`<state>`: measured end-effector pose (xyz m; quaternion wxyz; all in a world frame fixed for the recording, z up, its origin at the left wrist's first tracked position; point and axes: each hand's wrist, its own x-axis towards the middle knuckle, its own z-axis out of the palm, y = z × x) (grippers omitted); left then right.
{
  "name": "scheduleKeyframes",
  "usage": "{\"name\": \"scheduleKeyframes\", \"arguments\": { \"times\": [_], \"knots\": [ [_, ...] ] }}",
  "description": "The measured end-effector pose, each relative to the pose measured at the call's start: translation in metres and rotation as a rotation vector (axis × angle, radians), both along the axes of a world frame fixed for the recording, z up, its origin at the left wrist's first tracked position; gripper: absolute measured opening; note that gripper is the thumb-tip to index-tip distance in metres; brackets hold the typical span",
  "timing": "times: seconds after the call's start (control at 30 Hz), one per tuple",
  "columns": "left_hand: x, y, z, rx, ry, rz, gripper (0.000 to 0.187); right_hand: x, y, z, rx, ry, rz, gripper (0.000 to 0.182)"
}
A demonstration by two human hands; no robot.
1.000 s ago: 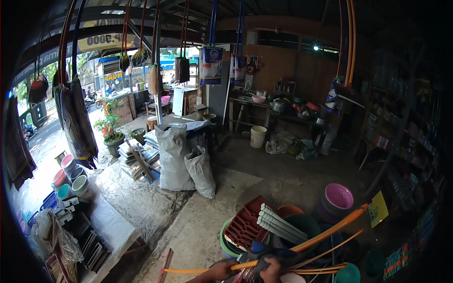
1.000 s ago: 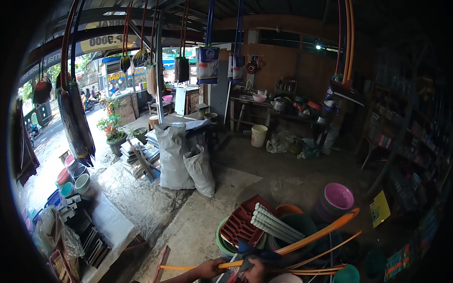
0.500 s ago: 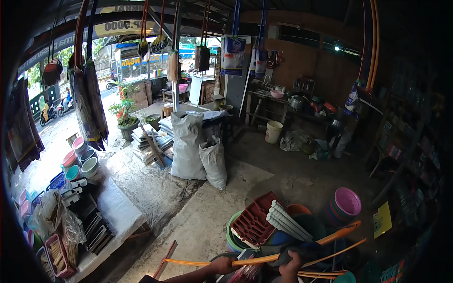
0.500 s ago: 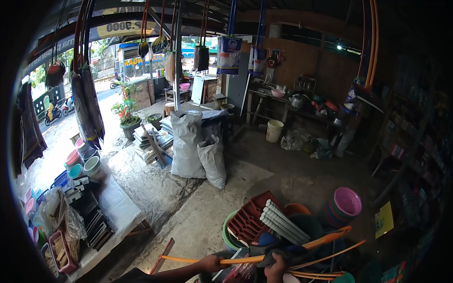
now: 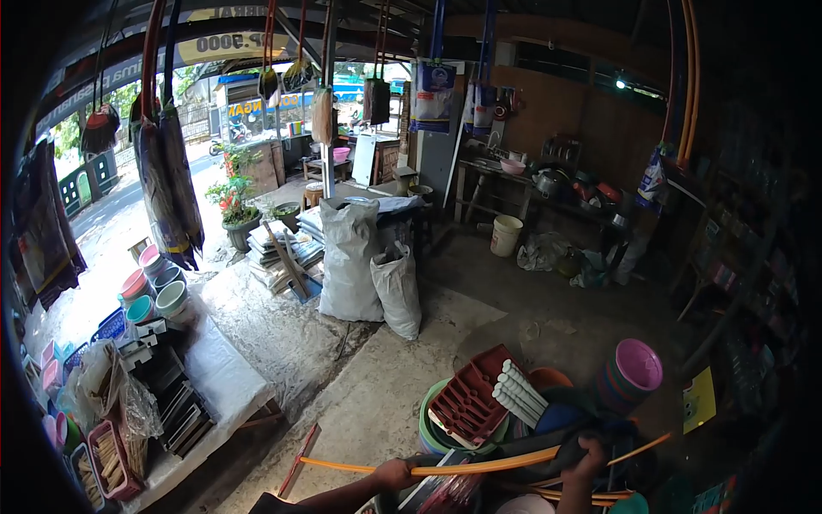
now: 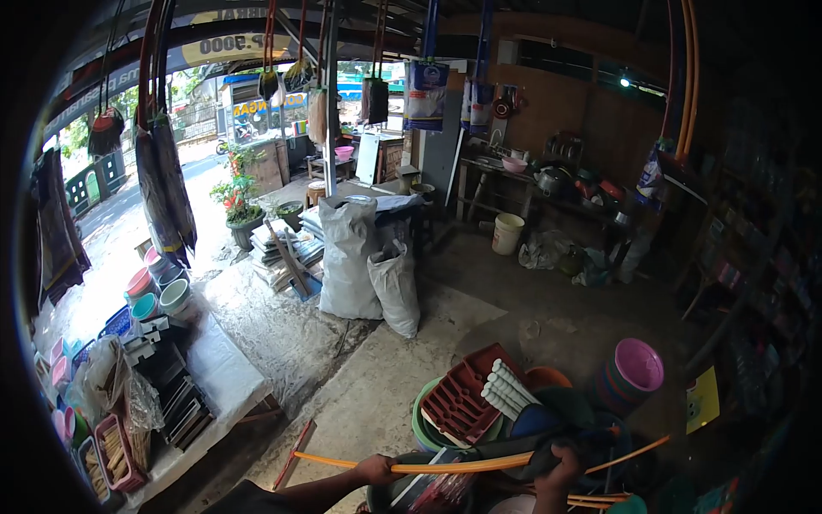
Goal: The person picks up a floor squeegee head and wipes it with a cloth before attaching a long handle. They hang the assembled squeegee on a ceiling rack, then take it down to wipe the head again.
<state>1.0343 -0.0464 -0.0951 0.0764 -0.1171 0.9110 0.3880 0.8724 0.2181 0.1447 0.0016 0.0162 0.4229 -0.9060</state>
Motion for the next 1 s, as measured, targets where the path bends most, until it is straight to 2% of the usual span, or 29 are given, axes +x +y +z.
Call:
{"name": "scheduleKeyframes", "arguments": {
  "times": [0.07, 0.1, 0.23, 0.3, 0.43, 0.5, 0.53, 0.57, 0.6, 0.67, 0.7, 0.73, 0.8, 0.83, 0.9, 1.0],
  "knots": [
    [-0.006, 0.002, 0.004, -0.013, 0.012, -0.028, 0.037, -0.011, 0.005, -0.003, -0.016, 0.032, -0.071, 0.018],
    [-0.011, 0.004, 0.007, 0.007, 0.032, -0.023, 0.036, -0.018, 0.012, -0.007, -0.028, 0.1, -0.062, 0.028],
    [-0.025, 0.013, 0.034, 0.084, 0.077, -0.029, 0.031, -0.039, 0.027, -0.005, -0.071, 0.032, -0.204, 0.028],
    [-0.026, 0.007, 0.032, 0.118, 0.089, -0.077, 0.032, -0.054, 0.047, -0.01, -0.076, 0.208, -0.312, 0.029],
    [-0.004, -0.023, 0.0, 0.095, -0.056, -0.076, 0.029, -0.034, 0.103, 0.044, -0.046, 0.307, -0.392, 0.033],
    [0.007, -0.041, -0.012, 0.06, -0.082, -0.032, 0.029, -0.023, 0.13, 0.057, -0.116, 0.425, -0.18, 0.032],
    [0.015, -0.046, -0.015, 0.046, -0.073, -0.004, 0.029, -0.018, 0.128, 0.051, -0.103, 0.408, -0.209, 0.032],
    [0.018, -0.05, -0.003, 0.072, -0.028, 0.022, 0.029, -0.013, 0.118, 0.037, 0.018, 0.327, -0.305, 0.029],
    [0.02, -0.057, -0.018, 0.072, 0.055, 0.058, 0.03, -0.009, 0.105, 0.02, 0.141, 0.242, -0.394, 0.027],
    [0.016, -0.062, 0.005, 0.029, 0.041, 0.07, 0.029, -0.007, 0.078, -0.051, 0.672, 0.189, -0.312, 0.03],
    [0.015, -0.064, 0.012, 0.064, 0.054, 0.081, 0.029, 0.001, 0.058, -0.079, 0.807, 0.068, -0.21, 0.041],
    [0.014, -0.067, 0.019, 0.096, 0.07, 0.097, 0.029, 0.009, 0.037, -0.11, 0.78, -0.006, -0.065, 0.039],
    [0.012, -0.073, 0.029, 0.127, 0.115, 0.116, 0.028, 0.016, 0.016, -0.195, 0.964, -0.061, 0.038, 0.042],
    [0.009, -0.078, 0.03, 0.141, 0.13, 0.141, 0.029, 0.021, 0.007, -0.223, 0.974, -0.079, 0.051, 0.042],
    [0.003, -0.089, 0.034, 0.187, 0.175, 0.184, 0.029, 0.035, -0.013, -0.27, 1.246, -0.33, 0.122, 0.043],
    [-0.005, -0.101, 0.047, 0.2, 0.21, 0.224, 0.028, 0.05, -0.04, -0.316, 1.281, -0.381, 0.052, 0.05]
  ]
}}
